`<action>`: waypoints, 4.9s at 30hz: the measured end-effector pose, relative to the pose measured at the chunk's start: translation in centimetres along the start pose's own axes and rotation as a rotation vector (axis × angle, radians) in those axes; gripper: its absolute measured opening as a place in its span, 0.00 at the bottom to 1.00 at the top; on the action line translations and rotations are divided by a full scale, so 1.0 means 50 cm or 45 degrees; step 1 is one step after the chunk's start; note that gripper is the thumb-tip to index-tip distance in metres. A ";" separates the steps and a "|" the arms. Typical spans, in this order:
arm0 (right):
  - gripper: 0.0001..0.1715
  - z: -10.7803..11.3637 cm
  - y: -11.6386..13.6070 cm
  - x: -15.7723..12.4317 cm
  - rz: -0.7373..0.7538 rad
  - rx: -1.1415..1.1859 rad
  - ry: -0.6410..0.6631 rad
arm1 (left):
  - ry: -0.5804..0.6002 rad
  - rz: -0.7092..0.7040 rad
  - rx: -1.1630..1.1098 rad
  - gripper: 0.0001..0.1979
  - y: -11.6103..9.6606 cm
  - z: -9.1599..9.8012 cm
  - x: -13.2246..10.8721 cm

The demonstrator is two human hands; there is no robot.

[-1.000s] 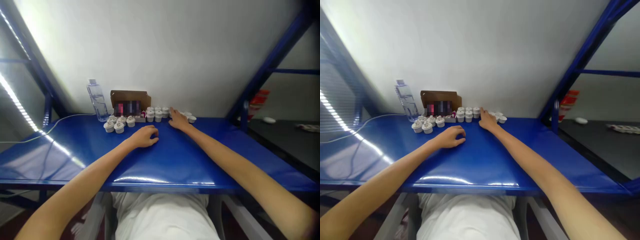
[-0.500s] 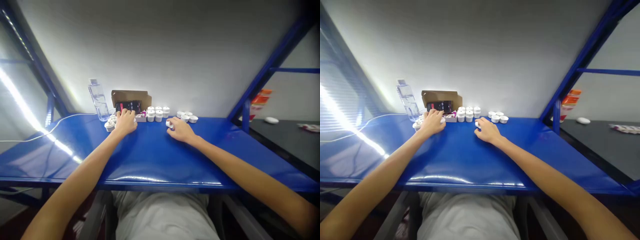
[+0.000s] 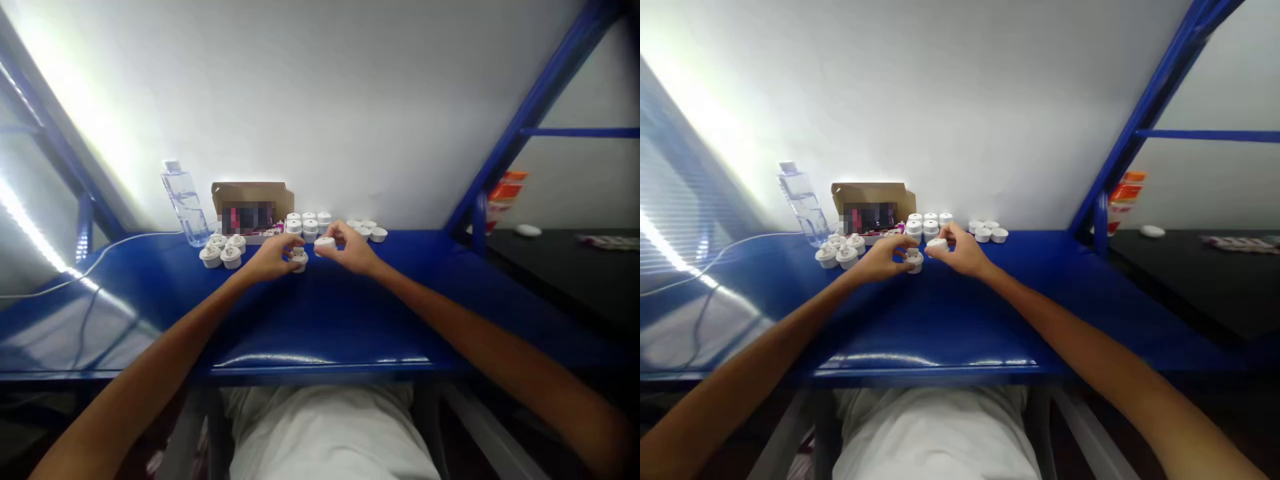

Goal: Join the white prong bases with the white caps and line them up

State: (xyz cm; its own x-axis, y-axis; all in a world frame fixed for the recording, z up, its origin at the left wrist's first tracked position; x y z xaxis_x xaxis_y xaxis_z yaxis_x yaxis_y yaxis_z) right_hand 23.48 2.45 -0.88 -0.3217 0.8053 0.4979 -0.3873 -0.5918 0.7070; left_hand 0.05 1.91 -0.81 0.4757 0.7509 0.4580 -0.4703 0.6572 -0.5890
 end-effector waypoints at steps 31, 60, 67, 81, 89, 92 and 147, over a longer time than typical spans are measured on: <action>0.27 -0.001 0.018 -0.017 0.106 0.562 0.188 | 0.047 0.472 -0.824 0.25 -0.034 -0.003 -0.004; 0.22 -0.031 0.025 -0.023 -0.523 0.870 0.138 | -0.130 0.280 -0.751 0.23 -0.055 -0.026 -0.003; 0.22 -0.025 0.004 -0.019 -0.574 0.766 0.149 | -0.146 0.319 -0.728 0.26 -0.030 -0.022 -0.002; 0.26 -0.047 -0.001 -0.024 -0.738 0.736 0.232 | -0.141 0.079 -0.481 0.27 -0.043 -0.031 -0.007; 0.25 -0.039 0.023 -0.042 -0.170 0.358 0.058 | -0.105 0.272 -0.631 0.22 -0.063 -0.059 -0.014; 0.33 -0.053 0.018 -0.044 -0.331 0.487 0.082 | -0.154 0.010 -0.170 0.19 -0.072 -0.060 -0.020; 0.55 0.106 -0.124 0.009 -0.371 -0.874 0.200 | 0.340 0.001 0.664 0.18 -0.068 -0.035 -0.020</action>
State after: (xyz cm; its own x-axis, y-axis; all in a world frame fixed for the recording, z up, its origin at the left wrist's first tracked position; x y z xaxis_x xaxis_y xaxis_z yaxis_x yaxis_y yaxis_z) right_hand 30.30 6.68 -2.38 -0.2232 0.9484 0.2251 -0.9092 -0.2859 0.3027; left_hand 2.46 -1.19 -0.42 0.6143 0.7534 0.2345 -0.7422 0.6526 -0.1523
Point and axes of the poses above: each hand's wrist, its own x-axis towards the middle knuckle, its own z-axis out of the back of the hand, y = z × x, the point moved 1 cm from there along x, towards the middle knuckle, and after that the axes turned 1 degree about -z, right-handed, at the moved point
